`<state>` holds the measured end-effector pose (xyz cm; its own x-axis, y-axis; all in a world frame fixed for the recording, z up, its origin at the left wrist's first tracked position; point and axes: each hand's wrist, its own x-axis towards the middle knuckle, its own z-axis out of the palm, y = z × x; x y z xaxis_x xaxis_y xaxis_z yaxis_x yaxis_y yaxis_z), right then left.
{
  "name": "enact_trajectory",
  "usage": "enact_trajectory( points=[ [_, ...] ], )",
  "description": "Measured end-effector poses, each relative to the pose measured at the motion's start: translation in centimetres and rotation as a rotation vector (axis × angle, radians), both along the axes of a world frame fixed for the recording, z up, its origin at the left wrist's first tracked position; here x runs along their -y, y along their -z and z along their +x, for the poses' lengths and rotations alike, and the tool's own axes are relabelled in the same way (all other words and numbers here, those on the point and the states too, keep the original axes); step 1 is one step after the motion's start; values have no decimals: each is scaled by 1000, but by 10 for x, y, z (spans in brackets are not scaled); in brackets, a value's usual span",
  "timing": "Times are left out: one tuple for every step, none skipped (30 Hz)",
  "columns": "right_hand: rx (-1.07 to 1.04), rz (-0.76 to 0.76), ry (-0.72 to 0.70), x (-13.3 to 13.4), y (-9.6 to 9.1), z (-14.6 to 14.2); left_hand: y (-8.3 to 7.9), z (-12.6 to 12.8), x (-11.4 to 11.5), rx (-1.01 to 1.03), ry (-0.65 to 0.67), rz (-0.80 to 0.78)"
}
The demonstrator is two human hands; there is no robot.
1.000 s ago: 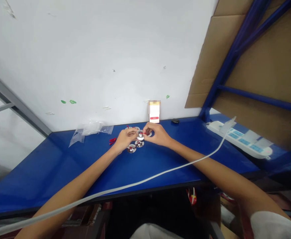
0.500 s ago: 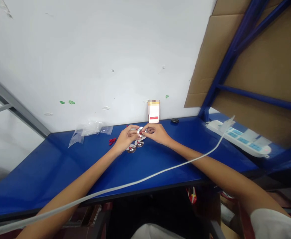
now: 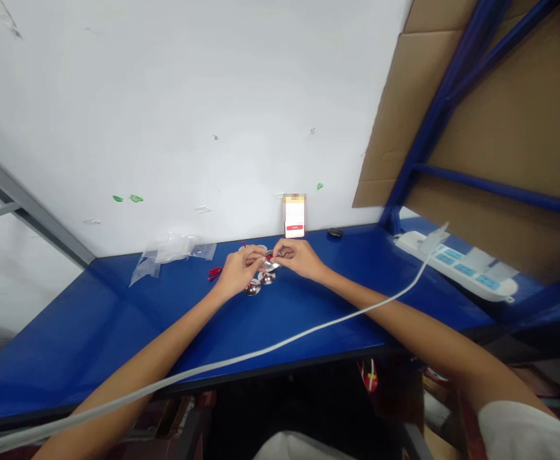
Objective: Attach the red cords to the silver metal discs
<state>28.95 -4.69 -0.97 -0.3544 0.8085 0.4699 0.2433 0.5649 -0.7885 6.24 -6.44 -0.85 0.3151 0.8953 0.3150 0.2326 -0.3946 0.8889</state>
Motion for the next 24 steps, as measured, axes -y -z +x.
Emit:
enact_trajectory(
  points=[
    [2, -6, 1, -1, 0, 1, 0, 0, 0, -6, 0, 6],
    [0, -15, 4, -3, -1, 2, 0, -1, 0, -16, 2, 13],
    [-6, -25, 7, -5, -1, 4, -1, -2, -1, -27, 3, 21],
    [-18, -35, 12, -7, -2, 6, -1, -4, -1, -41, -1, 33],
    [-35, -42, 21, -9, -2, 8, -3, -7, -3, -64, -10, 50],
    [-52, -46, 33, -12, -3, 11, -4, -10, -5, -97, -25, 73],
    [-67, -50, 46, -16, -3, 15, -7, -15, -8, -135, -47, 99],
    [-78, -53, 61, -20, -3, 19, -9, -20, -11, -170, -73, 124],
    [-84, -57, 73, -24, -3, 23, -12, -26, -16, -201, -99, 144],
    [-84, -61, 85, -29, -3, 28, -15, -34, -20, -221, -125, 160],
    [-80, -62, 96, -34, -2, 32, -17, -41, -25, -230, -149, 171],
    [-72, -60, 108, -38, -1, 37, -20, -49, -30, -237, -171, 179],
    [-62, -57, 126, -42, -1, 41, -21, -56, -35, -241, -192, 185],
    [-50, -57, 147, -46, 0, 45, -22, -62, -39, -246, -208, 188],
    [-37, -61, 168, -49, 1, 49, -23, -68, -42, -252, -220, 189],
    [-24, -71, 188, -51, 1, 52, -24, -73, -45, -262, -232, 191],
    [-14, -83, 204, -53, 1, 54, -24, -77, -47, -284, -244, 196],
    [-3, -94, 215, -55, 1, 57, -25, -80, -49, -317, -256, 205],
    [10, -103, 219, -56, 1, 59, -25, -83, -50, -364, -260, 217],
    [28, -108, 218, -57, 1, 61, -26, -87, -52, -418, -256, 231],
    [51, -111, 217, -57, 1, 63, -28, -91, -54, -474, -242, 241],
    [79, -114, 214, -58, 1, 64, -29, -95, -56, -526, -218, 241],
    [110, -118, 210, -59, 0, 66, -31, -101, -58, -573, -186, 230],
    [143, -121, 204, -60, 0, 68, -33, -106, -60, -615, -151, 210]
  ],
)
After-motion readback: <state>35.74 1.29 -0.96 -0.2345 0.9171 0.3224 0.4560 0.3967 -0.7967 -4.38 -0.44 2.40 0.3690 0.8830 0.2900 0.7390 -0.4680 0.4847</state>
